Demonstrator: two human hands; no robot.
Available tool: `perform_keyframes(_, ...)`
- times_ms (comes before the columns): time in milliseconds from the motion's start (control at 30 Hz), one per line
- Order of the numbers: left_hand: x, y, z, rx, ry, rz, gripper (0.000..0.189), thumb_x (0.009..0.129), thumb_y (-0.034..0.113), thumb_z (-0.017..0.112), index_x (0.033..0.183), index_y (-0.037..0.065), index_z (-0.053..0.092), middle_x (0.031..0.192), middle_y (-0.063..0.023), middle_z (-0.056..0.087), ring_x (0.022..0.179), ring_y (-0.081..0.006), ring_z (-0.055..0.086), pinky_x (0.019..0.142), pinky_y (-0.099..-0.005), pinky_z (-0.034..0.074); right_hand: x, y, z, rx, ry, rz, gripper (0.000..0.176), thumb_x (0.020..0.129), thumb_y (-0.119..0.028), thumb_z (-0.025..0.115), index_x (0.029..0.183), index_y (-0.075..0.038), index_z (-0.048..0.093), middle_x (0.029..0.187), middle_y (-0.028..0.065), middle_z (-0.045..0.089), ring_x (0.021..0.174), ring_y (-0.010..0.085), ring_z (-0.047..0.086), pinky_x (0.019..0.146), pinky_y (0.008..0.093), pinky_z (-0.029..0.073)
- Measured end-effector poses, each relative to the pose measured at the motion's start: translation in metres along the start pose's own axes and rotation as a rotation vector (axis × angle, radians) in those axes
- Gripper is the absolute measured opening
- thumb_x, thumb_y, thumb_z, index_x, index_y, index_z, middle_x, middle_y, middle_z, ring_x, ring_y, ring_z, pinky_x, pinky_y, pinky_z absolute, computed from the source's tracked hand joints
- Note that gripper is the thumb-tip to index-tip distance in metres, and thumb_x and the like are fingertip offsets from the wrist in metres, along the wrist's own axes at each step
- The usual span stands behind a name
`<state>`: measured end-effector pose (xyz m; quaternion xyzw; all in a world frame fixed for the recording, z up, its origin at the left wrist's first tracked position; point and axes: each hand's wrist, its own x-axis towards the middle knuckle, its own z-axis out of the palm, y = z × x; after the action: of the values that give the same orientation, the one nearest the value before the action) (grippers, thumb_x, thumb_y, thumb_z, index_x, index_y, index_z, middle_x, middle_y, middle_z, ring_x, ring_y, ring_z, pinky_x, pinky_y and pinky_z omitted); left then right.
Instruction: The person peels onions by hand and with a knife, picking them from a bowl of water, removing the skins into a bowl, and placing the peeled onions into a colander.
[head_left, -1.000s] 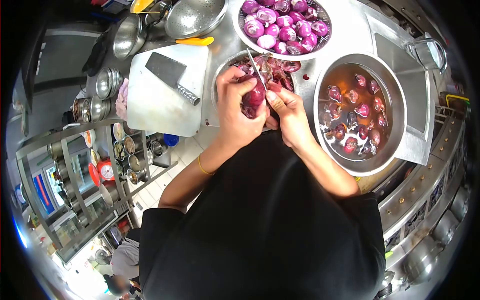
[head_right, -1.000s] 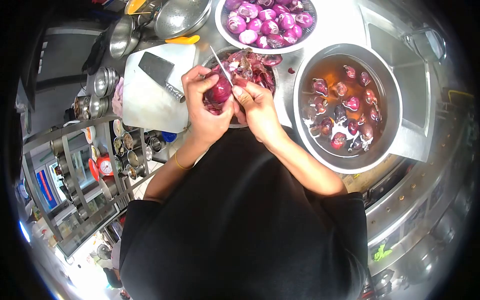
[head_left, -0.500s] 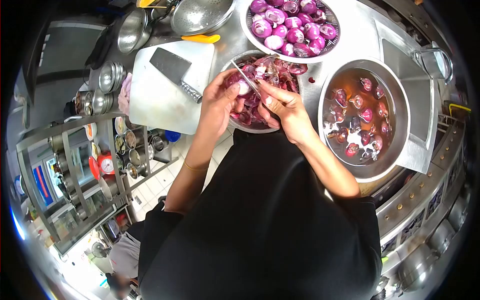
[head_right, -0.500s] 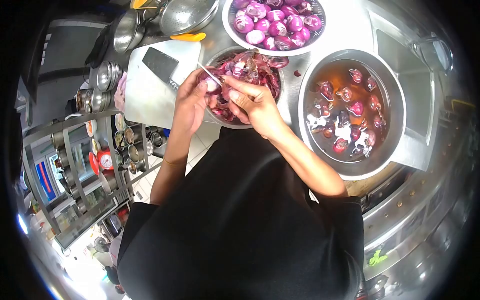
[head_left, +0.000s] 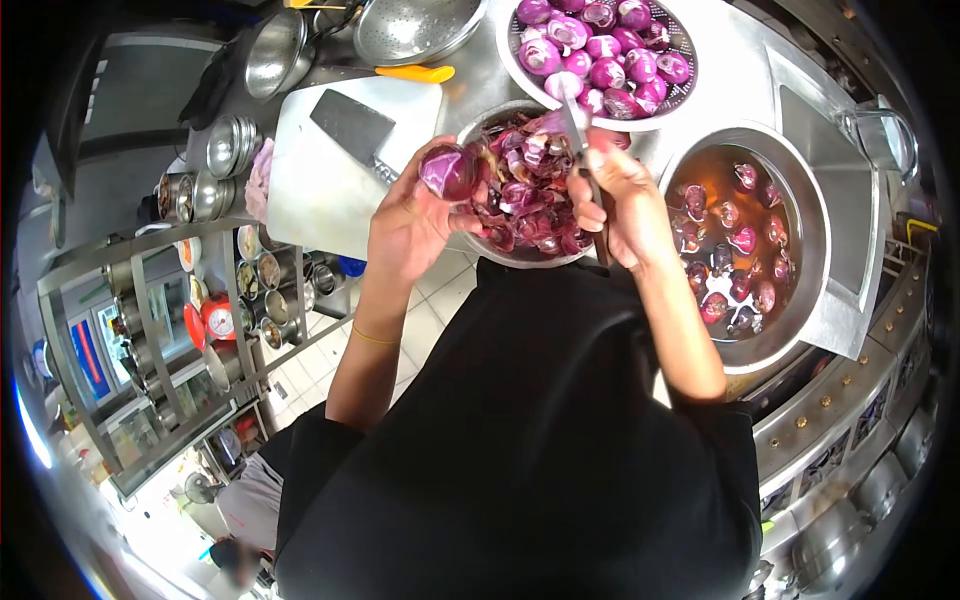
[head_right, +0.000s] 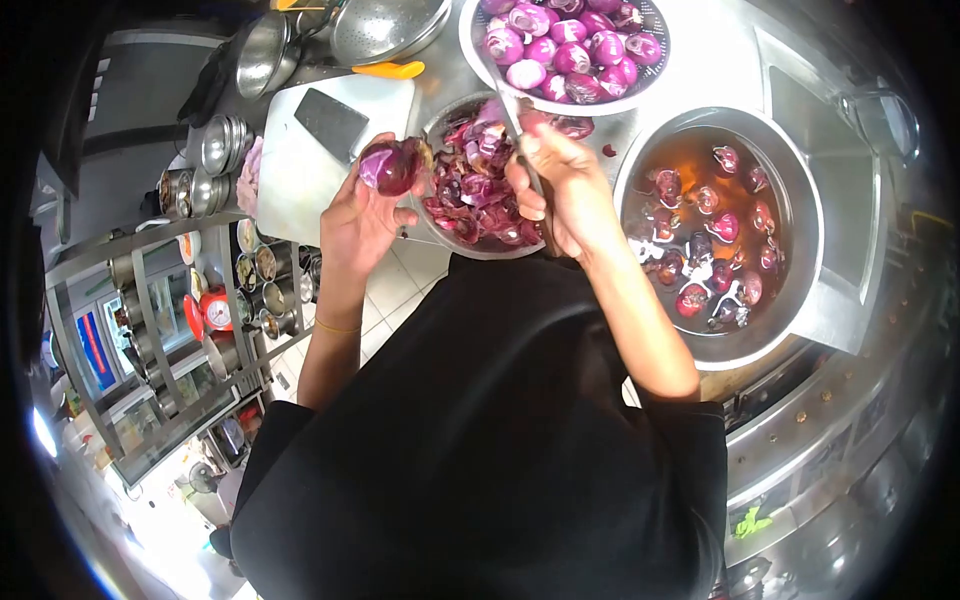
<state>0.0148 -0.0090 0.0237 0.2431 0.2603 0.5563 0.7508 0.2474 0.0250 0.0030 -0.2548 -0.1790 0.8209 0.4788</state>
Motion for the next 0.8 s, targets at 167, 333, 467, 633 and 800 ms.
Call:
perform_keyframes(167, -0.001, 0.0, -0.005, 0.041, 0.051, 0.002, 0.043, 0.091, 0.017, 0.051, 0.127, -0.001, 0.038, 0.115, -0.0213, 0.055, 0.095, -0.0371, 0.06, 0.077, -0.041, 0.057, 0.002, 0.017, 0.002, -0.768, 0.011, 0.148, 0.057, 0.094, -0.012, 0.05, 0.145, -0.006, 0.026, 0.064, -0.0009, 0.048, 0.053, 0.0071, 0.041, 0.05, 0.0228, 0.037)
perform_keyframes(333, 0.002, -0.012, 0.0, -0.05, 0.14, -0.023, 0.032, 0.09, 0.015, 0.05, 0.119, 0.002, 0.044, 0.107, -0.0184, 0.059, 0.091, -0.0335, 0.062, 0.079, -0.044, 0.052, -0.017, 0.015, 0.022, -0.894, 0.028, -0.116, 0.05, 0.09, -0.007, 0.054, 0.138, -0.005, 0.04, 0.077, 0.0063, 0.06, 0.071, 0.0154, 0.059, 0.069, 0.0277, 0.047)
perform_keyframes(467, 0.004, -0.014, 0.015, -0.031, 0.14, -0.023, 0.025, 0.091, 0.013, 0.05, 0.114, 0.004, 0.045, 0.107, -0.0161, 0.06, 0.092, -0.0298, 0.062, 0.08, -0.0437, 0.052, -0.024, 0.013, 0.031, -1.171, -0.108, -0.501, 0.044, 0.085, -0.004, 0.058, 0.128, -0.005, 0.05, 0.124, 0.0193, 0.054, 0.112, 0.0367, 0.054, 0.092, 0.0382, 0.047)
perform_keyframes(633, 0.005, -0.014, 0.028, 0.061, 0.196, 0.041, 0.021, 0.09, 0.008, 0.052, 0.109, 0.006, 0.044, 0.109, -0.0152, 0.059, 0.096, -0.0281, 0.062, 0.082, -0.0451, 0.053, -0.029, 0.009, 0.038, -1.307, -0.099, -0.624, 0.043, 0.085, -0.003, 0.056, 0.127, -0.008, 0.051, 0.115, 0.0171, 0.06, 0.101, 0.0354, 0.06, 0.081, 0.0401, 0.051)
perform_keyframes(800, 0.007, -0.013, 0.028, 0.085, 0.17, 0.051, 0.023, 0.089, 0.005, 0.054, 0.109, 0.007, 0.043, 0.109, -0.0153, 0.059, 0.097, -0.0279, 0.062, 0.082, -0.0459, 0.055, -0.029, 0.011, 0.037, -1.324, -0.069, -0.618, 0.044, 0.084, -0.002, 0.057, 0.127, -0.01, 0.052, 0.105, 0.0169, 0.063, 0.086, 0.0353, 0.063, 0.071, 0.0416, 0.051)
